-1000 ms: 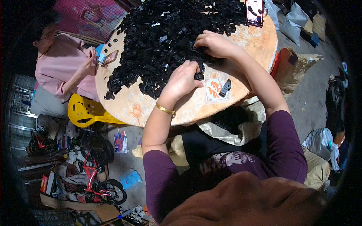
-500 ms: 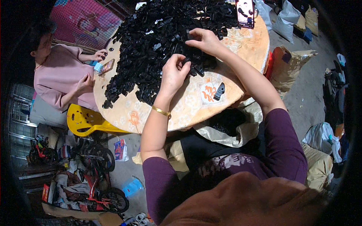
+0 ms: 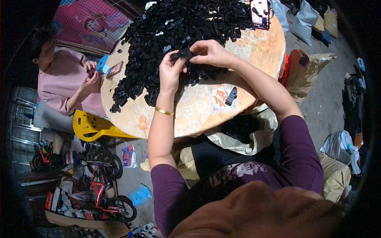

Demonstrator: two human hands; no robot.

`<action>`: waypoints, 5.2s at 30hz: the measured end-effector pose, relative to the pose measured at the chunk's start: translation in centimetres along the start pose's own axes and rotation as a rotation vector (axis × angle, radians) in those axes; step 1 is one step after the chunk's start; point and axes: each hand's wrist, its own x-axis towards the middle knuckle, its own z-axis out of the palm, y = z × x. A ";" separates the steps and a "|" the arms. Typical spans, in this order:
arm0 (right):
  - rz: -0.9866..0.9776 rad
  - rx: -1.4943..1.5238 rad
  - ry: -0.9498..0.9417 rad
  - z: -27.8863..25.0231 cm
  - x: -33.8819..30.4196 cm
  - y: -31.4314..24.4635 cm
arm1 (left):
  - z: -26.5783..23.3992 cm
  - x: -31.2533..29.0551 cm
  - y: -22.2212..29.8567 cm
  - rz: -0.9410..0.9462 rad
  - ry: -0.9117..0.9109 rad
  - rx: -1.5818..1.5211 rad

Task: The person assembles plastic components by picking individual pieces from a pile on the table, snapping them together by hand, and placing the assembled parts on the table.

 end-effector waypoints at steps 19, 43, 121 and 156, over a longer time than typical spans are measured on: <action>-0.424 -0.336 0.071 0.1 -0.2 -1.0 | -0.7 0.4 -0.2 -0.092 -0.018 -0.484; -0.294 -0.429 0.080 0.6 -0.3 -0.3 | 0.7 -0.5 -0.5 0.169 0.224 0.193; -0.345 -0.307 0.100 -0.7 -0.2 -0.4 | 0.7 -0.2 -0.3 0.145 0.046 -0.030; 0.329 -1.152 -0.312 -3.5 -1.4 -3.4 | 5.8 -2.8 -0.4 0.124 -0.233 0.913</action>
